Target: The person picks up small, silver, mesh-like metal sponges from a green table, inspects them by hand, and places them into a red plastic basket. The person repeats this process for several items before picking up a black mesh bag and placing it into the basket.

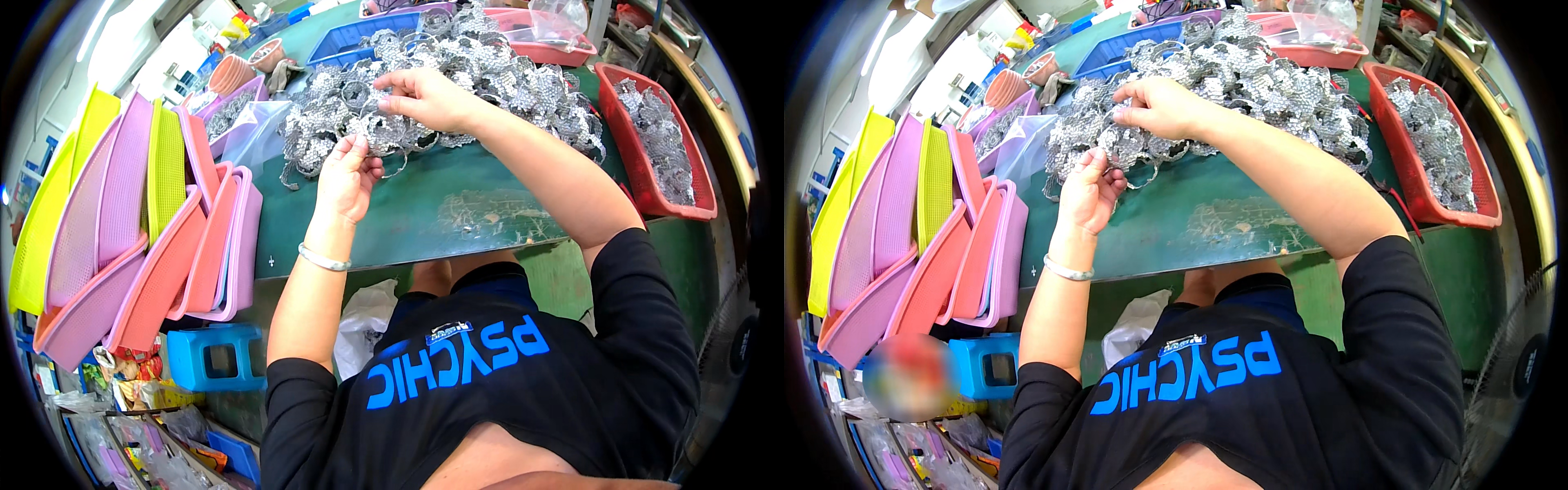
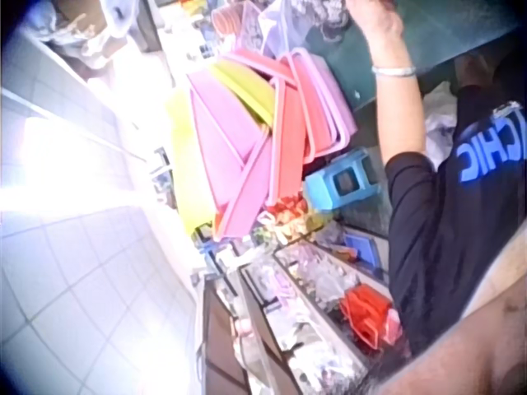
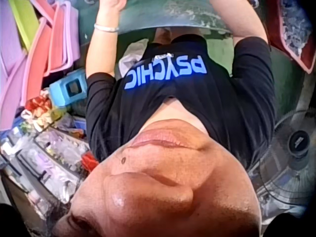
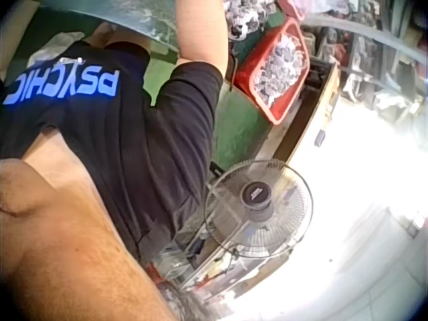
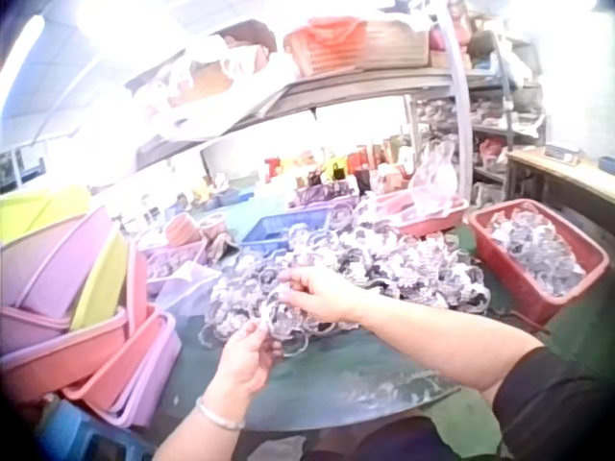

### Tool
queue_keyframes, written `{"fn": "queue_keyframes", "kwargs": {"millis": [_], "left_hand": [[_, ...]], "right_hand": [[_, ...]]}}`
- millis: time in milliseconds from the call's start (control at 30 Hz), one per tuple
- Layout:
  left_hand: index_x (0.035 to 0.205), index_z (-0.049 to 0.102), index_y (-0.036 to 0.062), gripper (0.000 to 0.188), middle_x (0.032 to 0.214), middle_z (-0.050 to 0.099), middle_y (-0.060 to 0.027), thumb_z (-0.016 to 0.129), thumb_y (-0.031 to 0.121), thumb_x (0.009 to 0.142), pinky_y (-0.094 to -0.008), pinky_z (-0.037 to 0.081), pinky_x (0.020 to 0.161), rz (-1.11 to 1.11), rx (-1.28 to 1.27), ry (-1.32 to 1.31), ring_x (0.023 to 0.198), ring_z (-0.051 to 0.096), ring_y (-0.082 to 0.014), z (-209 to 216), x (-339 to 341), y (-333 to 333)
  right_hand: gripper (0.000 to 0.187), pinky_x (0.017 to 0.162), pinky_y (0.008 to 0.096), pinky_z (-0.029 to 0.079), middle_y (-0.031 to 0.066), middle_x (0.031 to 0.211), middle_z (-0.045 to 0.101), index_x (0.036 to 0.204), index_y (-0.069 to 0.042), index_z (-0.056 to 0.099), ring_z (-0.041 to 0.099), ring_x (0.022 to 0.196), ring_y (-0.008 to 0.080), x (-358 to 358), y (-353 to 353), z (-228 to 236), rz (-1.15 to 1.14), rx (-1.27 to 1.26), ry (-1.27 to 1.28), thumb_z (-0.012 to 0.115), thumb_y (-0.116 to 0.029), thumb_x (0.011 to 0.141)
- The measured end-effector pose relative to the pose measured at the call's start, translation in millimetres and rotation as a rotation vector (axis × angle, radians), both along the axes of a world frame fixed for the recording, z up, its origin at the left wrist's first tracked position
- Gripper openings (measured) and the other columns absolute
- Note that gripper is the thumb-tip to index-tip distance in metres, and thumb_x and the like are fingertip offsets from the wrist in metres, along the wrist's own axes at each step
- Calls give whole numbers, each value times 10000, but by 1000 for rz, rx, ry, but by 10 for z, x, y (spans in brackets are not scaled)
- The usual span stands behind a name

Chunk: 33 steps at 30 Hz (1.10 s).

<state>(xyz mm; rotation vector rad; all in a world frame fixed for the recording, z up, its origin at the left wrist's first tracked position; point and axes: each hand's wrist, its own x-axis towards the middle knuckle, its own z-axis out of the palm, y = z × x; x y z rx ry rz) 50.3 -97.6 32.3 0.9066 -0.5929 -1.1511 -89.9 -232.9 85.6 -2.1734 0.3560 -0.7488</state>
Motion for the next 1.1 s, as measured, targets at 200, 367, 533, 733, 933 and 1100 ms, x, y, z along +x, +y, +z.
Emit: {"fn": "queue_keyframes", "kwargs": {"millis": [200, 367, 533, 733, 933, 1100], "left_hand": [[901, 526, 109, 73, 801, 556, -24, 513, 181, 902, -286, 440, 613, -22, 17, 18, 661, 496, -138, -46, 75, 71], [907, 518, 99, 74, 812, 555, -31, 499, 171, 908, -296, 450, 629, -126, 21, -8, 663, 499, -140, -62, 164, 122], [861, 511, 99, 103, 793, 551, -25, 480, 180, 916, -270, 437, 610, -163, -15, 65, 651, 504, -126, -74, 233, 173], [849, 505, 100, 143, 790, 539, -38, 476, 223, 917, -281, 406, 613, -226, -49, 175, 642, 460, -140, -188, 435, 210], [888, 523, 102, 113, 820, 561, -44, 473, 199, 918, -307, 441, 654, -105, -145, 175, 706, 516, -169, -227, 594, 321], [948, 525, 87, 83, 909, 587, -61, 486, 149, 907, -331, 466, 717, -71, -236, 149, 785, 547, -191, -125, 459, 421]], "right_hand": [[330, 578, 243, 421, 21, 736, 591, 1141, -6, 546, 509, 660, 72, 163, 67, -59, -100, 93, 64, 538, -209, 882], [308, 605, 268, 441, 40, 744, 612, 1117, -6, 563, 528, 644, 102, 262, 65, -45, -106, -46, 44, 503, -206, 891], [277, 561, 248, 432, 15, 687, 582, 1099, -51, 584, 497, 591, 78, 259, 51, 44, -30, 6, 118, 447, -203, 913], [262, 503, 208, 407, -5, 690, 556, 1093, -63, 583, 459, 545, 56, 250, 68, 32, -13, 115, 66, 440, -198, 921], [325, 633, 294, 450, 74, 776, 615, 1065, -27, 588, 561, 679, 165, 426, -201, -103, -244, 8, 14, 563, -260, 840], [384, 810, 355, 461, 152, 918, 608, 1143, -51, 547, 590, 898, 280, 545, -204, -241, -269, -425, 78, 603, -248, 818]]}}
